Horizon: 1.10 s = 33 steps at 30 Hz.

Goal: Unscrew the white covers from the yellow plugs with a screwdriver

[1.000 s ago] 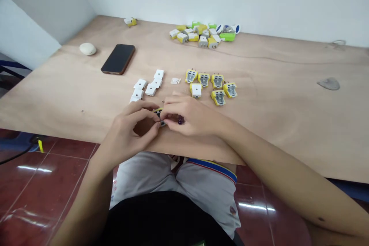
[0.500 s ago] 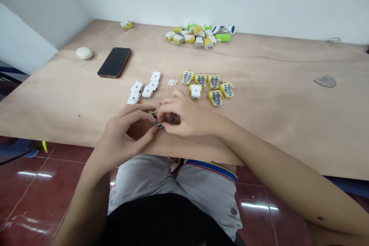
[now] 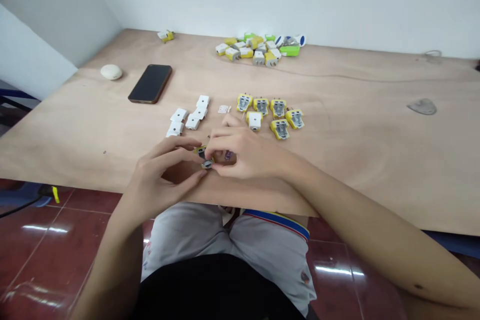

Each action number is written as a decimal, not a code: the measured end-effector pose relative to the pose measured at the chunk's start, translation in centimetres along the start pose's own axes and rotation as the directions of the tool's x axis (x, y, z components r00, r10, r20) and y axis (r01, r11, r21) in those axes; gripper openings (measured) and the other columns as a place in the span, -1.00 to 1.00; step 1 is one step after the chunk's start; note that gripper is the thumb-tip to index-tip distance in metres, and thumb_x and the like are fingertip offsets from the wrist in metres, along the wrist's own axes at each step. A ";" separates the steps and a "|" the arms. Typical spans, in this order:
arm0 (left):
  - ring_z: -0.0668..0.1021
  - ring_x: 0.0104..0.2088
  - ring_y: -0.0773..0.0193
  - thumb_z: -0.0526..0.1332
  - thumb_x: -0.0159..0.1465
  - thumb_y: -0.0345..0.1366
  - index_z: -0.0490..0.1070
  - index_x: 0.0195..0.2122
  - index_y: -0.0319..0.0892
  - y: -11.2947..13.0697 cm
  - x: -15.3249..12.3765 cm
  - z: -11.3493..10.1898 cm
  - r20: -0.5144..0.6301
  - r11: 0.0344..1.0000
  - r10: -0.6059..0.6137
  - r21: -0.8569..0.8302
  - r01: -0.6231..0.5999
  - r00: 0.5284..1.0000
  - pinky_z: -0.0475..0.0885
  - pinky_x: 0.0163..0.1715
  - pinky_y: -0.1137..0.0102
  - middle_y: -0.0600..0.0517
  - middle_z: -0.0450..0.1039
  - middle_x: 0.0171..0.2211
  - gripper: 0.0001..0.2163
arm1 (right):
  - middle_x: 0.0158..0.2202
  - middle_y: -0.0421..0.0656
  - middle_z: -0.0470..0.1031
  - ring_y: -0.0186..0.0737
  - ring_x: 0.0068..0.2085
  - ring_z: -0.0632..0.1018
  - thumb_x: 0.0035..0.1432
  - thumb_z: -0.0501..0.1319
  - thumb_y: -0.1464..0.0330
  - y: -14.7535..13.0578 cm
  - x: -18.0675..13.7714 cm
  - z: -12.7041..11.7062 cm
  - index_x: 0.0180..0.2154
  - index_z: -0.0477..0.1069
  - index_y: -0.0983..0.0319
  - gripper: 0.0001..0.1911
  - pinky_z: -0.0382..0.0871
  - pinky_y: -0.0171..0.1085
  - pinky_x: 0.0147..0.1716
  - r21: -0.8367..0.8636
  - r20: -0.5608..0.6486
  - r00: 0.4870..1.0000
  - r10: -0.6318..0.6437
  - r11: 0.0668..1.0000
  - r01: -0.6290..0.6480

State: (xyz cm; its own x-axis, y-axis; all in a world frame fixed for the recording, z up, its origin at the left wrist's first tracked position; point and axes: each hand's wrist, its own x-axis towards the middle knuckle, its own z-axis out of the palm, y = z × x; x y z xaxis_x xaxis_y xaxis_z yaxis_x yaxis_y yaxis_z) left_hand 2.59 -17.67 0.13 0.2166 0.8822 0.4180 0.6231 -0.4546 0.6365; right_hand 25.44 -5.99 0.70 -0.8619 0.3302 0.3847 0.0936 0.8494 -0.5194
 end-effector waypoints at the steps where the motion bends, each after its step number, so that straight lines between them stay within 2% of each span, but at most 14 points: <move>1: 0.65 0.17 0.06 0.37 0.44 -0.39 0.65 -0.08 -0.08 -0.1 0.0 0.0 -0.001 1.000 0.008 0.001 -0.008 1.000 0.62 0.22 0.12 -0.09 0.58 0.16 -0.91 | -0.23 -0.13 0.62 -0.06 -0.09 0.41 0.33 0.36 0.44 0.0 0.0 0.0 -0.20 0.59 0.17 -0.95 0.30 -0.07 0.01 0.000 0.000 1.000 -0.010 1.000 0.010; 5: 0.67 0.10 0.09 0.37 0.44 -0.40 0.68 -0.08 -0.08 -0.3 -0.1 0.2 -0.027 0.999 0.034 -0.006 -0.035 0.999 0.67 0.10 0.17 -0.10 0.59 0.13 -0.89 | -0.25 -0.14 0.59 -0.08 -0.10 0.42 0.36 0.34 0.44 0.4 0.0 0.0 -0.21 0.61 0.17 -0.93 0.32 -0.09 -0.01 0.017 0.011 1.000 -0.029 0.999 0.029; 15: 0.70 -0.06 0.19 0.36 0.46 -0.43 0.69 -0.18 -0.13 -0.4 -0.2 0.6 -0.056 0.996 0.072 -0.050 -0.075 0.996 0.70 -0.05 0.23 -0.13 0.62 0.16 -0.89 | -0.26 -0.12 0.64 -0.11 -0.14 0.46 0.41 0.36 0.39 0.8 -0.1 -0.1 -0.23 0.68 0.18 -0.88 0.37 -0.10 -0.08 0.059 -0.026 0.997 -0.066 0.996 0.068; 19: 0.73 -0.07 0.20 0.36 0.46 -0.43 0.67 -0.21 -0.14 -0.2 -0.2 0.7 -0.062 0.997 0.051 -0.059 -0.055 0.997 0.71 0.00 0.25 -0.13 0.64 0.17 -0.90 | -0.29 -0.12 0.64 -0.13 -0.17 0.45 0.41 0.37 0.39 0.8 -0.1 -0.1 -0.25 0.69 0.19 -0.86 0.36 -0.14 -0.13 0.088 -0.019 0.997 -0.071 0.993 0.073; 24: 0.73 0.03 0.12 0.37 0.45 -0.40 0.63 -0.24 -0.14 0.0 0.0 0.7 -0.043 0.997 0.034 -0.071 -0.037 0.998 0.70 0.10 0.19 -0.13 0.64 0.15 -0.90 | -0.27 -0.12 0.64 -0.14 -0.17 0.46 0.46 0.32 0.38 0.8 0.0 0.0 -0.27 0.65 0.19 -0.81 0.36 -0.14 -0.11 0.037 -0.011 0.994 -0.106 0.994 0.106; 28: 0.72 0.02 0.14 0.34 0.47 -0.41 0.60 -0.24 -0.16 0.0 0.2 0.6 -0.017 0.998 0.033 -0.054 -0.033 0.999 0.68 0.10 0.22 -0.13 0.62 0.15 -0.89 | -0.27 -0.14 0.63 -0.17 -0.20 0.46 0.46 0.31 0.39 0.7 0.0 0.2 -0.26 0.62 0.20 -0.82 0.36 -0.14 -0.09 0.018 0.008 0.992 -0.125 0.992 0.125; 30: 0.72 0.00 0.16 0.33 0.48 -0.41 0.59 -0.24 -0.16 0.0 0.2 0.5 -0.009 0.998 0.043 -0.054 -0.044 0.999 0.68 0.06 0.24 -0.13 0.61 0.17 -0.88 | -0.25 -0.14 0.65 -0.17 -0.18 0.47 0.45 0.34 0.38 0.6 -0.1 0.2 -0.18 0.65 0.20 -0.90 0.38 -0.14 -0.09 0.038 -0.049 0.989 -0.141 0.989 0.143; 33: 0.72 -0.03 0.16 0.35 0.47 -0.40 0.58 -0.24 -0.17 0.0 0.2 0.6 -0.021 0.998 0.045 -0.045 -0.045 0.999 0.67 -0.02 0.28 -0.12 0.62 0.14 -0.90 | -0.38 -0.21 0.60 -0.25 -0.29 0.47 0.48 0.34 0.31 -0.2 0.1 -0.4 -0.16 0.65 0.17 -0.87 0.34 -0.21 -0.23 0.145 -0.258 0.961 -0.099 0.979 0.139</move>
State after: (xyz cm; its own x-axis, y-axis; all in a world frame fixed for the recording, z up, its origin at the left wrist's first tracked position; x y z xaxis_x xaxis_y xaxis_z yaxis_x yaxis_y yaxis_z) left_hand 3.06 -17.40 -0.20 0.2285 0.8584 0.4593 0.5780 -0.4993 0.6455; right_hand 25.51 -5.93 1.13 -0.7093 0.3397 0.6176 -0.1010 0.8181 -0.5661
